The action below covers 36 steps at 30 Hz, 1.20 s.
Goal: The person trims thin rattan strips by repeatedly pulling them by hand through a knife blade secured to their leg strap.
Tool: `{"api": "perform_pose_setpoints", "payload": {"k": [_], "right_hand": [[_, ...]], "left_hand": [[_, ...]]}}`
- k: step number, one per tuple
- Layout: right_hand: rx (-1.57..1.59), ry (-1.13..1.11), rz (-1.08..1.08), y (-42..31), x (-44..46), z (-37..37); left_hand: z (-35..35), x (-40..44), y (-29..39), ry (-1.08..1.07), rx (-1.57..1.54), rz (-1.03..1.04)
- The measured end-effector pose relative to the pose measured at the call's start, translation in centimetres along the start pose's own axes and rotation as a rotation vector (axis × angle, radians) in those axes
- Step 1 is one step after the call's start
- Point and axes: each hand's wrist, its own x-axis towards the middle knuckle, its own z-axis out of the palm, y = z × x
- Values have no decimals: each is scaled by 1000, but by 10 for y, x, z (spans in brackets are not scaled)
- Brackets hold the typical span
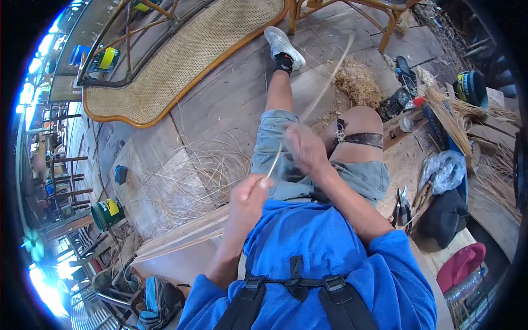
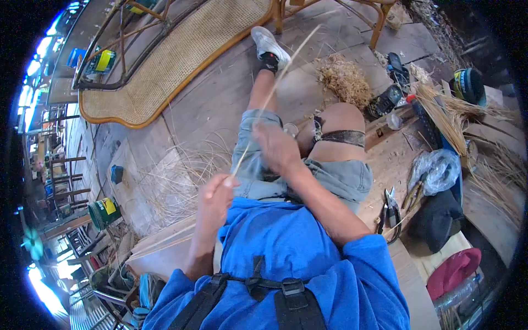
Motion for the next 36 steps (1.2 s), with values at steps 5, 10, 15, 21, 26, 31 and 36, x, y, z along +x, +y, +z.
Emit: {"api": "perform_pose_setpoints", "payload": {"k": [5,10,15,21,26,31,36], "right_hand": [[708,-67,677,15,25,-8],[1147,-538,988,-18,17,-18],[988,-867,847,-34,2,-24],[661,-796,702,-31,-14,-74],[799,-429,776,-23,-52,-131],[701,-311,759,-32,-74,-150],[674,-337,737,-30,-82,-142]], "left_hand": [[-28,-10,26,70,-359,86],[2,37,36,-82,-397,61],[2,46,60,-107,-55,132],[-17,65,42,90,78,162],[6,72,-5,-138,354,175],[57,89,20,-61,332,532],[108,95,43,-579,46,458]]}}
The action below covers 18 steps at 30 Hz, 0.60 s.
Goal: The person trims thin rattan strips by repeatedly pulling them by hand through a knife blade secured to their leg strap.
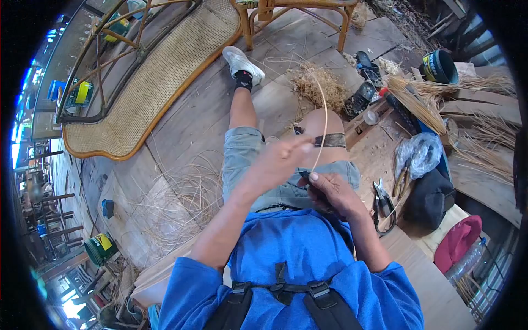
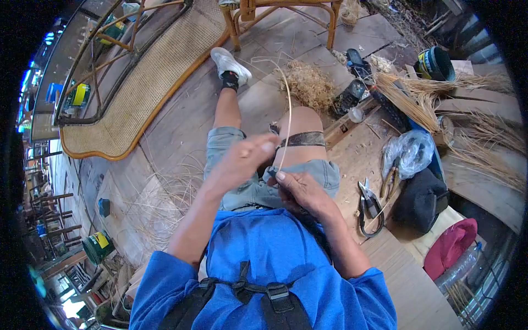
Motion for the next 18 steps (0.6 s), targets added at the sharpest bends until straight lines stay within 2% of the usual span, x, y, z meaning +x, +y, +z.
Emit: {"api": "perform_pose_setpoints", "payload": {"k": [3,5,6,9,12,15,18], "right_hand": [[-33,-19,51,2,-3,3],[-106,-28,48,10,-5,-3],[-162,26,-34,15,-8,-7],[-440,183,-291,26,-24,-35],[-282,308,59,8,-32,-56],[-311,431,-13,4,-17,-67],[-584,465,-345,5,7,-64]], "left_hand": [[12,11,33,-241,-23,-301],[14,12,36,-211,56,-143],[14,13,37,-195,95,-63],[2,17,-14,-161,597,132],[1,12,-51,-123,408,-138],[6,2,-52,47,168,-403],[20,-4,-54,142,214,-393]]}}
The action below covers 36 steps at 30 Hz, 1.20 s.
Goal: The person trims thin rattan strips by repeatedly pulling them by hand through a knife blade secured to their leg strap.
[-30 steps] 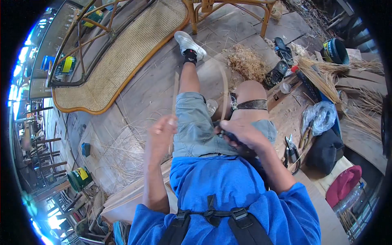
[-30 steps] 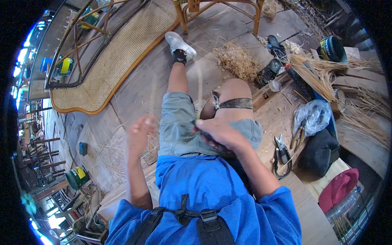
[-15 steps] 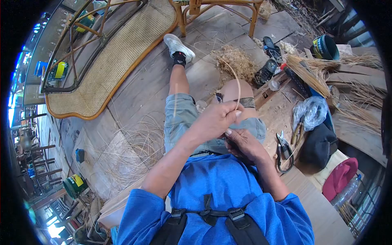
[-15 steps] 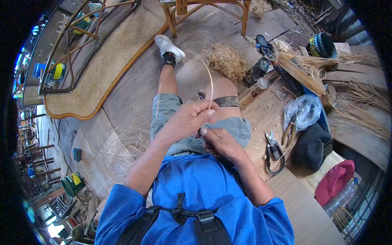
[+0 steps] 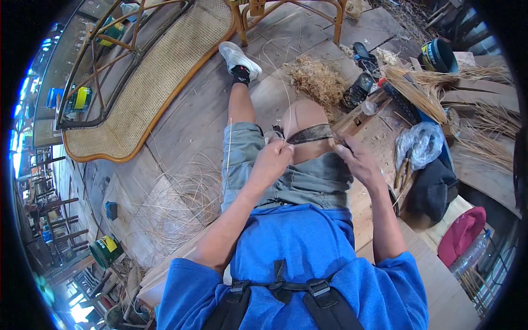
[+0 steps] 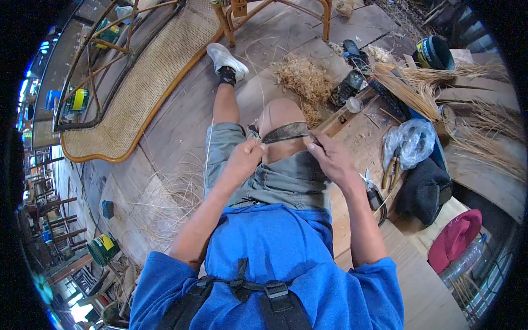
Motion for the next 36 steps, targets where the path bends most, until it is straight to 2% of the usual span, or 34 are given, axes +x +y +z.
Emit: {"api": "perform_pose_setpoints", "payload": {"k": [1,3,6,9,12,15,18,22,24,30,33,36], "right_hand": [[-130,-39,64,3,6,3],[-171,22,103,-3,12,10],[-206,77,117,-11,13,12],[-351,59,107,-12,19,17],[-443,-16,174,-19,22,24],[-475,-58,193,-22,23,25],[-452,-29,158,-15,26,25],[-291,44,158,11,33,19],[-358,38,157,0,28,17],[-541,14,152,-9,15,34],[-504,34,169,-9,20,37],[-459,44,175,1,24,37]], "left_hand": [[5,-4,4,49,74,71],[15,-12,19,141,220,209],[19,-9,36,91,349,174],[24,3,23,160,389,164],[27,-1,23,173,403,163],[17,-19,13,182,161,193],[-2,-38,9,-13,150,25],[12,-19,6,4,155,167],[20,0,22,32,129,208],[31,21,7,-94,-69,108],[2,-14,-3,-229,-83,-7],[-46,-89,-33,-318,-133,-209]]}}
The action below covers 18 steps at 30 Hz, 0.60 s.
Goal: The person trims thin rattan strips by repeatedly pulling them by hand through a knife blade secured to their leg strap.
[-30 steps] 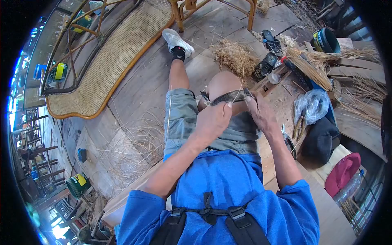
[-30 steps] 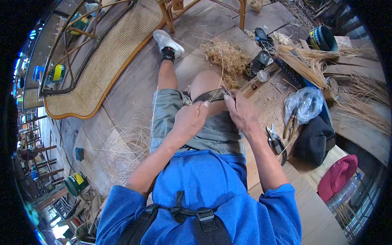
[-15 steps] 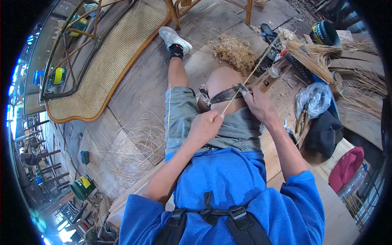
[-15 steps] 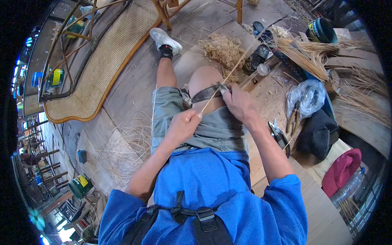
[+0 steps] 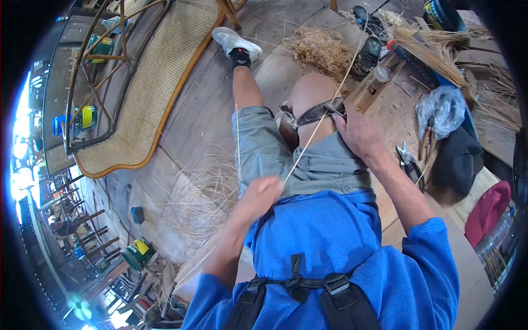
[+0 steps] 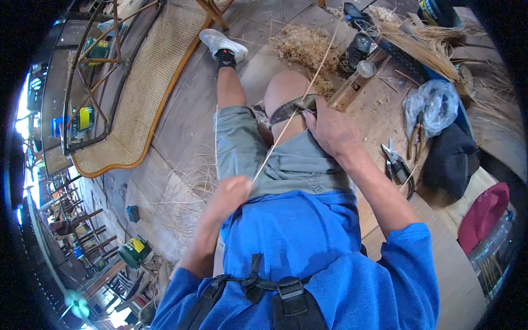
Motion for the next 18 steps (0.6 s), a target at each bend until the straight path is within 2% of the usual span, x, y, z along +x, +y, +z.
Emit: {"api": "perform_pose_setpoints", "payload": {"k": [2,4,7,9,10,12,14,16,18], "right_hand": [[16,-8,15,3,4,-1],[38,-5,-11,10,5,-1],[401,112,-156,41,18,17],[622,43,61,39,20,-1],[731,1,172,35,19,-10],[527,90,107,29,16,-19],[279,163,10,33,15,-20],[162,141,-3,23,5,-22],[64,100,-18,13,-5,-18]], "left_hand": [[-20,-62,-14,-49,72,-92],[-21,-98,-28,-51,-335,-281],[-2,-89,-3,128,51,-240],[9,-53,6,219,305,116],[14,-33,14,225,254,206],[25,14,34,210,111,335],[36,61,57,117,-39,262],[45,96,75,99,-109,263],[49,120,75,147,0,361]]}}
